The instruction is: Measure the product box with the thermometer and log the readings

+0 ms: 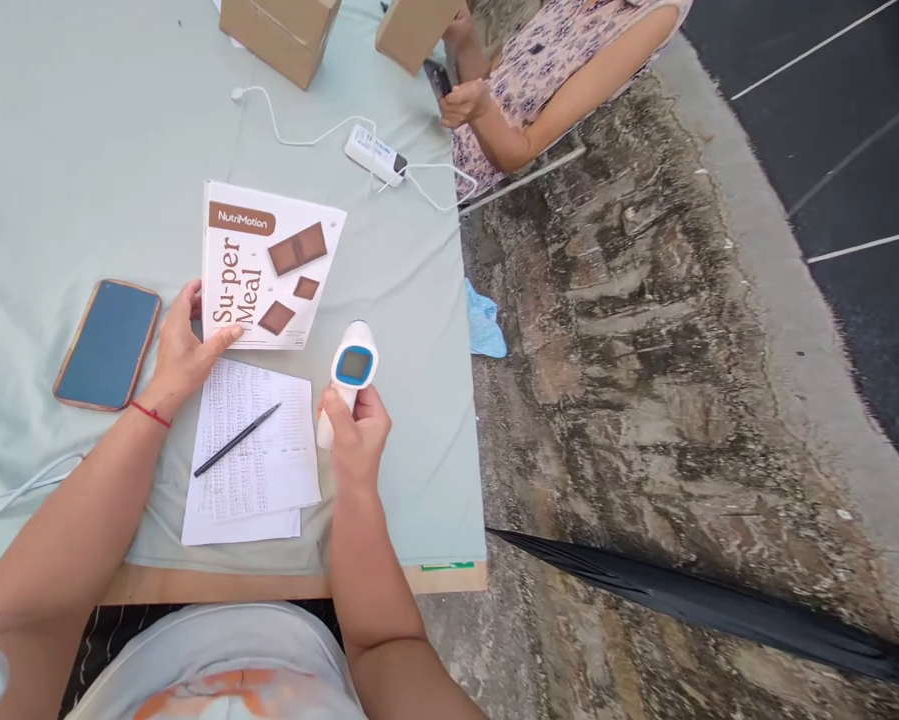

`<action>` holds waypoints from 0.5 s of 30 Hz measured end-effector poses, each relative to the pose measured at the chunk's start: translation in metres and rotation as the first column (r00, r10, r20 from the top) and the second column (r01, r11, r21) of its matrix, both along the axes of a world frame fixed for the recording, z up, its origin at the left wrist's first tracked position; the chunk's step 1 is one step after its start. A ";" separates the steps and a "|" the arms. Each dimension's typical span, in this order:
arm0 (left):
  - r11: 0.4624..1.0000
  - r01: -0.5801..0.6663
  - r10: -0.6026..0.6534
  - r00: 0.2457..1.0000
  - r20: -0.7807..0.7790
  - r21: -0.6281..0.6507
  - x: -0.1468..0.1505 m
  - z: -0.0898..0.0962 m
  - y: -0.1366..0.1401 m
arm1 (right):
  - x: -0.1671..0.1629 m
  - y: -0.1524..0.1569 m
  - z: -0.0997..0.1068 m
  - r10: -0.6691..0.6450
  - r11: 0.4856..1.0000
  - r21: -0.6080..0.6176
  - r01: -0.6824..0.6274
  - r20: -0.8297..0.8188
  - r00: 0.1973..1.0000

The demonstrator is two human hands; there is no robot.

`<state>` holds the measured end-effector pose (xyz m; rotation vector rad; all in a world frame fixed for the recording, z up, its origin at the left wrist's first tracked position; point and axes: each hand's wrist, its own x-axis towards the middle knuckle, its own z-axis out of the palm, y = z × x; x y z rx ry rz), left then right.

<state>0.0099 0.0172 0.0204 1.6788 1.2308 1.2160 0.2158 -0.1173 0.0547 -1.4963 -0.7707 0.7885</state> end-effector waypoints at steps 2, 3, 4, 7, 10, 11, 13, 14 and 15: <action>1.000 -0.002 0.002 1.000 -0.008 0.005 -0.001 0.000 0.001 | 0.003 -0.002 0.002 -0.020 1.000 0.002 0.020 0.034 0.999; 1.000 0.000 0.000 1.000 -0.008 0.009 -0.002 0.000 0.001 | 0.003 -0.003 0.003 -0.023 1.000 0.002 0.022 0.050 0.998; 1.000 0.005 -0.005 1.000 -0.006 0.016 -0.002 0.000 0.001 | 0.003 -0.004 0.003 -0.020 1.000 0.001 0.020 0.067 0.998; 0.998 0.033 -0.034 0.999 0.008 0.047 -0.002 0.003 0.000 | 0.004 -0.005 0.002 0.001 1.000 -0.005 0.000 0.119 0.993; 0.995 0.055 -0.055 0.998 -0.004 0.079 -0.002 0.003 0.000 | 0.009 -0.002 -0.003 0.011 0.999 -0.049 -0.002 0.197 0.980; 0.994 0.060 -0.059 0.998 -0.012 0.092 -0.002 0.003 0.000 | 0.013 -0.001 -0.005 0.016 0.996 -0.088 0.006 0.245 0.969; 0.990 0.069 -0.065 0.997 -0.030 0.120 -0.002 0.001 0.001 | 0.021 0.002 -0.010 0.047 0.977 -0.210 0.035 0.371 0.928; 0.988 0.073 -0.068 0.997 -0.041 0.134 -0.002 -0.001 0.001 | 0.025 0.003 -0.012 0.076 0.958 -0.281 0.055 0.435 0.897; 0.986 0.076 -0.069 0.996 -0.056 0.145 -0.002 -0.002 0.001 | 0.029 0.004 -0.015 0.111 0.935 -0.347 0.076 0.490 0.865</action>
